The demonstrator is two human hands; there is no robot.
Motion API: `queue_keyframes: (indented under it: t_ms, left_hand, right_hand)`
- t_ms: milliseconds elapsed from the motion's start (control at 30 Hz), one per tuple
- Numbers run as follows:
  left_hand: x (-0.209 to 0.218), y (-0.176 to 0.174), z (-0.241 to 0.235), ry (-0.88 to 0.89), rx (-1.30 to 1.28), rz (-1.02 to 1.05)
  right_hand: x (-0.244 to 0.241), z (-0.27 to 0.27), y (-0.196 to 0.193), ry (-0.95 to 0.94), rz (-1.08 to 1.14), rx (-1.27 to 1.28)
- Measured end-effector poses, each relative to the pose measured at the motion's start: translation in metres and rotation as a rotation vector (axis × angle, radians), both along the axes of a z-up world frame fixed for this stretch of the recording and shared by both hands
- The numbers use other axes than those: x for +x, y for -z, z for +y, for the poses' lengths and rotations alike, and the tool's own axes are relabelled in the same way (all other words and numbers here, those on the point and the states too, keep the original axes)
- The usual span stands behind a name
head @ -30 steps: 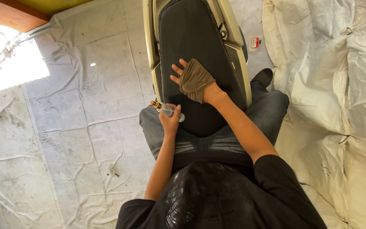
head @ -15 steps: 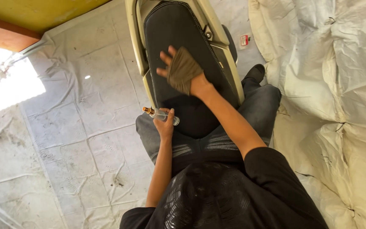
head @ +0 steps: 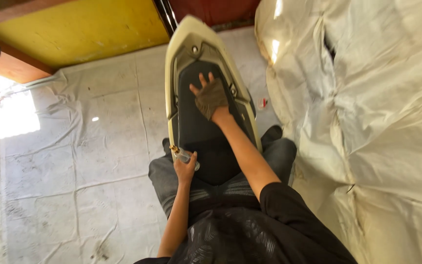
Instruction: The person sits on the floor and cleans a scooter seat. They spray a liquid from a small bottle onto the seat and wipe it with a cloth in their right hand, repeatedly applying the spray and wiping the surface.
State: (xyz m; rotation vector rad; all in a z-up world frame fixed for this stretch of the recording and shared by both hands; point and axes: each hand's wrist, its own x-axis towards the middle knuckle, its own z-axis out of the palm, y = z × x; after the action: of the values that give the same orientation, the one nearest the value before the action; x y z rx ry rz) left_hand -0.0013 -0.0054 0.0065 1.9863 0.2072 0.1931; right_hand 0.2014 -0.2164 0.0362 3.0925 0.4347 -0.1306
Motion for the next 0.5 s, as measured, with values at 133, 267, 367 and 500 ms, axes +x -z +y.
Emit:
queue_keyframes:
  t_ms: [133, 267, 367, 500]
  left_hand:
    - [0.005, 0.003, -0.002, 0.067, 0.101, -0.032]
    - [0.013, -0.030, -0.008, 0.222, 0.322, -0.343]
    - [0.015, -0.057, -0.010, 0.375, 0.482, -0.247]
    - [0.026, -0.028, -0.005, 0.411, 0.601, -0.313]
  right_hand:
    - [-0.052, 0.007, 0.021, -0.189, 0.019, 0.083]
    - [-0.103, 0.011, 0.038, -0.287, -0.018, 0.066]
    - [-0.131, 0.013, 0.015, -0.224, -0.277, 0.384]
    - [-0.089, -0.011, 0.009, -0.197, -0.198, 0.177]
